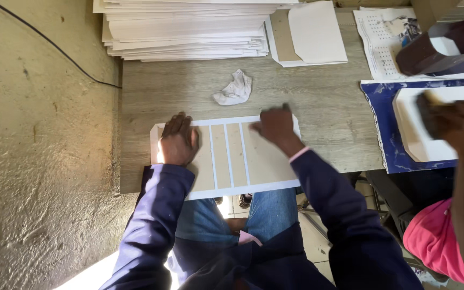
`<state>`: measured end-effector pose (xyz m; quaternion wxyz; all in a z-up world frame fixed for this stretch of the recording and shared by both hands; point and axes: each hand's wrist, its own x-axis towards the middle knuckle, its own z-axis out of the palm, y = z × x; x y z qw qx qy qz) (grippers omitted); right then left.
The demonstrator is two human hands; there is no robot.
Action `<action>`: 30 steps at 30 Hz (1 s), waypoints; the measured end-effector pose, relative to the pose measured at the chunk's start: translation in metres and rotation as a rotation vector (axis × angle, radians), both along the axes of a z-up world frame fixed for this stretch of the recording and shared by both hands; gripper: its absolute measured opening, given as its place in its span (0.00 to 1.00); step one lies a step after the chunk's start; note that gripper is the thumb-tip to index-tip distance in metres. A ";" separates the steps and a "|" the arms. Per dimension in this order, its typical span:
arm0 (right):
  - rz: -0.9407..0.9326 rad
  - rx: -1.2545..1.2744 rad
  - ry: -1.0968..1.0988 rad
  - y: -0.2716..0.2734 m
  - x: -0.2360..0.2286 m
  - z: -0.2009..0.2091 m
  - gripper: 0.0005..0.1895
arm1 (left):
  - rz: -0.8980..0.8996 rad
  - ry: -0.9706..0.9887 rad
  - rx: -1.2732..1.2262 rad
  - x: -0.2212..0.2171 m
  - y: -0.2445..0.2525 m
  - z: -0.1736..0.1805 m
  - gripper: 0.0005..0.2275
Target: The person repeatedly picks up white paper frames with beige inserts, wipes them with a cloth, and places them on a stack. The person also wipes a plain white sheet of paper and adds it to the stack.
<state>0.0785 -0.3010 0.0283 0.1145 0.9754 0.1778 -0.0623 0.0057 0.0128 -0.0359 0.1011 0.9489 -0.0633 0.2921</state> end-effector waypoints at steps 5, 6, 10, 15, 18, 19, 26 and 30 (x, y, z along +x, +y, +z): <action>0.224 0.741 0.033 0.023 0.071 0.021 0.24 | 0.062 -0.181 -0.045 -0.009 -0.007 0.018 0.08; 0.229 0.746 0.033 0.042 0.075 -0.008 0.24 | 0.065 -0.182 -0.040 -0.009 -0.004 0.014 0.08; 0.424 0.997 0.103 0.079 0.043 -0.026 0.09 | 0.118 -0.226 -0.040 -0.002 -0.004 -0.004 0.07; 0.479 1.067 0.267 -0.041 0.042 -0.038 0.13 | 0.155 -0.231 -0.043 -0.004 -0.007 -0.005 0.06; 0.119 0.865 0.257 -0.113 0.055 -0.033 0.11 | 0.133 -0.224 -0.029 -0.005 -0.004 0.010 0.05; 0.055 0.793 0.185 -0.120 0.057 -0.036 0.10 | 0.111 -0.187 -0.011 -0.007 -0.003 0.019 0.09; 0.423 0.903 0.284 0.037 0.039 -0.031 0.11 | 0.151 -0.084 -0.072 -0.006 -0.006 0.014 0.15; 0.389 0.881 0.206 0.073 0.045 -0.042 0.09 | 0.201 -0.118 -0.032 -0.012 -0.011 -0.005 0.13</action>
